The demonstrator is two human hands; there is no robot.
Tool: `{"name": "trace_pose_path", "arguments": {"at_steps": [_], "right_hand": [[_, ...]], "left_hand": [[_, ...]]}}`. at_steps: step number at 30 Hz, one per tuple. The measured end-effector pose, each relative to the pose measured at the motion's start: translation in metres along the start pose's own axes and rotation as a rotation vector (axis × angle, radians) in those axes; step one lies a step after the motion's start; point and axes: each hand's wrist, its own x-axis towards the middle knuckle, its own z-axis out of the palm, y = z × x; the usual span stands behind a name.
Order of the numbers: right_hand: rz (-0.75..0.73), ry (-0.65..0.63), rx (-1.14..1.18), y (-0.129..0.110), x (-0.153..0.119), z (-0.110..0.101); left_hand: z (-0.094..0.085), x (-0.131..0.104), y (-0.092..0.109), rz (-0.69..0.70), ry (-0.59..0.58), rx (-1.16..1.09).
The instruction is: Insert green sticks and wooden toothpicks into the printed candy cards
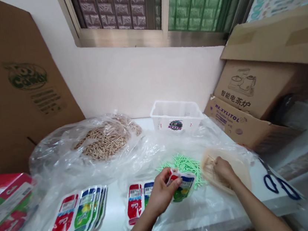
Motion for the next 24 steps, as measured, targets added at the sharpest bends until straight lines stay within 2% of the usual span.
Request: {"name": "trace_pose_path", "arguments": {"at_steps": [3, 5, 7, 9, 11, 14, 19, 22, 24], "right_hand": [[-0.015, -0.008, 0.052, -0.006, -0.003, -0.003], [-0.079, -0.011, 0.118, -0.018, -0.016, -0.012], [-0.194, 0.009, 0.254, -0.040, -0.041, -0.025], [-0.381, 0.134, 0.648, -0.068, -0.073, -0.036], [-0.493, 0.196, 0.801, -0.097, -0.104, -0.043], [-0.593, 0.154, 0.800, -0.125, -0.132, -0.041], [-0.699, 0.048, 0.702, -0.134, -0.141, -0.028], [-0.928, -0.042, 0.515, -0.137, -0.144, -0.032], [-1.072, -0.058, 0.405, -0.140, -0.147, -0.037]], "left_hand": [[-0.001, 0.000, 0.000, 0.012, -0.006, 0.006], [-0.002, 0.001, -0.001, 0.030, -0.012, 0.003], [0.000, 0.002, -0.002, 0.043, -0.025, 0.005], [0.003, 0.004, -0.004, 0.049, -0.042, 0.016], [0.006, 0.005, -0.004, 0.058, -0.065, 0.029], [0.010, 0.003, 0.000, 0.085, -0.097, 0.056], [0.007, -0.006, 0.010, 0.135, -0.091, 0.159], [0.001, -0.010, 0.011, 0.172, -0.052, 0.205], [-0.004, -0.013, 0.010, 0.181, -0.024, 0.220]]}}
